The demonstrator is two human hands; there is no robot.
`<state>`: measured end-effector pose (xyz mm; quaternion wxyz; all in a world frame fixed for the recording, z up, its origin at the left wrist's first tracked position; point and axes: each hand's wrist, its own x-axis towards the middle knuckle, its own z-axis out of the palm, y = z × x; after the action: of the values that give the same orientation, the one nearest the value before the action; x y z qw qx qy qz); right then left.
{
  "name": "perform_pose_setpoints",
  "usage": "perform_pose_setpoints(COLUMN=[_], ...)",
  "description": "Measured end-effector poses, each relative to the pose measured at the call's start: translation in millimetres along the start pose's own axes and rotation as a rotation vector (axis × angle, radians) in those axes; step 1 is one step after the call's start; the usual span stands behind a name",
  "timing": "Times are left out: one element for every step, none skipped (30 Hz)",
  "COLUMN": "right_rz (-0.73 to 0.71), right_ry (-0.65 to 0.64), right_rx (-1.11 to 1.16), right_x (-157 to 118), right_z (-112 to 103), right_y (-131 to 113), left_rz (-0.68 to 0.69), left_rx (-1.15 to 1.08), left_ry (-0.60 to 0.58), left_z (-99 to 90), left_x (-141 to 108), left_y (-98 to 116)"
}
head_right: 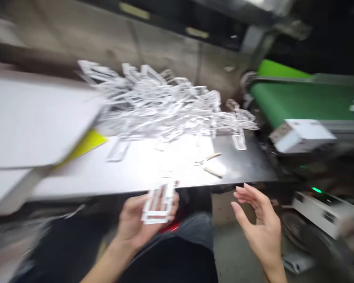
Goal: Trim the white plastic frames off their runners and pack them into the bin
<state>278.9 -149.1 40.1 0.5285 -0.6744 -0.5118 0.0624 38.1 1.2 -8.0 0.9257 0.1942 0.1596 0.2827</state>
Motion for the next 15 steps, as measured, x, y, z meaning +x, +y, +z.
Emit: perform_pose_setpoints(right_rz=[-0.002,-0.008,-0.014,-0.021,-0.03,-0.035,-0.038,-0.033,-0.025,-0.018,-0.008,0.004,0.017,0.025,0.02], right_ry=[-0.048,-0.092,-0.137,-0.186,-0.235,-0.283,-0.323,-0.354,-0.375,-0.389,-0.403,-0.427,-0.466,-0.523,-0.597], right_rx=[0.077,0.139,0.191,0.236,0.276,0.31,0.337,0.358,0.374,0.387,0.398,0.408,0.422,0.434,0.434], right_x=[2.9,7.6,12.7,17.6,21.5,24.5,26.5,27.7,28.5,29.1,29.9,30.9,32.3,34.1,36.2], right_z=[20.8,38.5,53.4,65.7,75.7,83.8,90.5,96.3,101.5,106.4,111.1,115.9,120.9,126.0,131.4], right_y=[1.0,0.3,-2.0,-5.7,-10.3,-15.3,-20.2,-24.7,-28.5,-31.6,-34.1,-36.1,-38.1,-40.2,-42.8], left_rz=[-0.004,-0.006,-0.003,0.012,0.032,0.053,0.071,0.086,0.098,0.111,0.123,0.136,0.149,0.163,0.179], left_rx=[-0.082,-0.154,-0.202,-0.222,-0.233,-0.24,-0.243,-0.246,-0.248,-0.252,-0.255,-0.257,-0.257,-0.246,-0.215], left_ry=[0.008,-0.006,-0.027,-0.04,-0.047,-0.051,-0.051,-0.047,-0.045,-0.04,-0.035,-0.027,-0.016,0.001,0.027], left_z=[-3.8,-6.2,-7.8,-9.2,-10.5,-12.1,-14.1,-16.6,-19.5,-22.5,-25.6,-28.3,-30.5,-31.9,-32.6], left_x=[-11.1,-16.5,-18.4,-18.7,-19.1,-20.5,-23.0,-26.6,-31.0,-35.7,-40.2,-44.5,-48.3,-51.8,-54.9], left_y=[-1.7,-3.7,-5.1,-5.6,-5.2,-4.0,-2.3,-0.3,1.8,3.7,5.4,6.9,8.2,9.6,11.0])
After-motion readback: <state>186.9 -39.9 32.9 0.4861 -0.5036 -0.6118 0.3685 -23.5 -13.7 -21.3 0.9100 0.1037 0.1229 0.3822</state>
